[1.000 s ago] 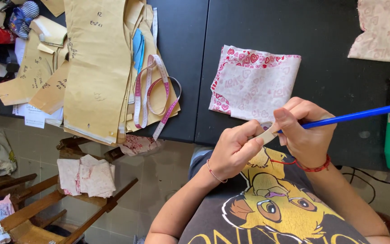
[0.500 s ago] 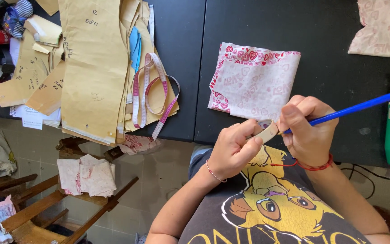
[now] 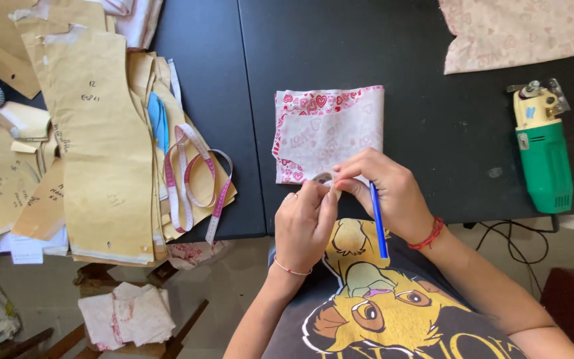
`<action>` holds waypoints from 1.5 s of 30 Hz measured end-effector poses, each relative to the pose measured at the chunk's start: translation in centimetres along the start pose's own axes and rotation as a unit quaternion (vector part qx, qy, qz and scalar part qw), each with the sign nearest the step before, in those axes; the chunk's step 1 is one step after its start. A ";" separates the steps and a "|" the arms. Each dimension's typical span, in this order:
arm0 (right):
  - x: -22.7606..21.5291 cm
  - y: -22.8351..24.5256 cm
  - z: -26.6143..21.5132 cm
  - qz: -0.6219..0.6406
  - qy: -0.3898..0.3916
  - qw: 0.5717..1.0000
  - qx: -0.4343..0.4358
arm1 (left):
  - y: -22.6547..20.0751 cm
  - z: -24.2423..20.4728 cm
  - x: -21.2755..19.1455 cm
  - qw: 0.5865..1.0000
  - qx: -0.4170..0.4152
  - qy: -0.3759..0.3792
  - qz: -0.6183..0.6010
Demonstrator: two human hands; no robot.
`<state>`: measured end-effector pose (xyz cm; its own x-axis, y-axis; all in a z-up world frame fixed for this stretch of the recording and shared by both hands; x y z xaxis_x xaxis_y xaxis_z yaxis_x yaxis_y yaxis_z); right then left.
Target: The person uses an electric fabric cutter to cut a piece of patterned fabric on a black table. They then fold the cut fabric and place it aside. Next, they position a paper pattern on a larger piece of fabric, trace its outline with a blue pencil, and cut the fabric along the traced lines using the electric cutter.
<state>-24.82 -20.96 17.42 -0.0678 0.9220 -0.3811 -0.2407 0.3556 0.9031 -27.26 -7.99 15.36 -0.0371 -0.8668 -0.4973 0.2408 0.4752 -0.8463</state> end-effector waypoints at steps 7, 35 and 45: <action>0.4 -2.9 -0.5 -0.035 0.027 0.994 0.100 | 0.5 0.8 1.0 0.981 0.016 -0.001 0.195; 8.6 -16.7 6.9 -0.478 0.131 0.862 0.106 | 18.3 2.8 1.3 0.952 -0.204 -0.063 0.219; 7.0 -13.3 6.8 -0.317 0.058 0.938 0.127 | 18.5 5.6 2.2 0.954 -0.184 0.096 0.216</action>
<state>-15.48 -18.19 4.14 -0.0969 0.4957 -0.8631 -0.0296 0.8653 0.5003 -17.42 -1.94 -0.25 -0.1969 -0.5514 -0.8106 -0.0824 0.8332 -0.5468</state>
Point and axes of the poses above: each hand's wrist, its own z-axis towards the middle knuckle, its own x-axis out of the palm, y = z × x, the point moved 3 cm from there along z, towards the middle knuckle, and after that the axes turned 3 degrees about -z, right-handed, at the moved point
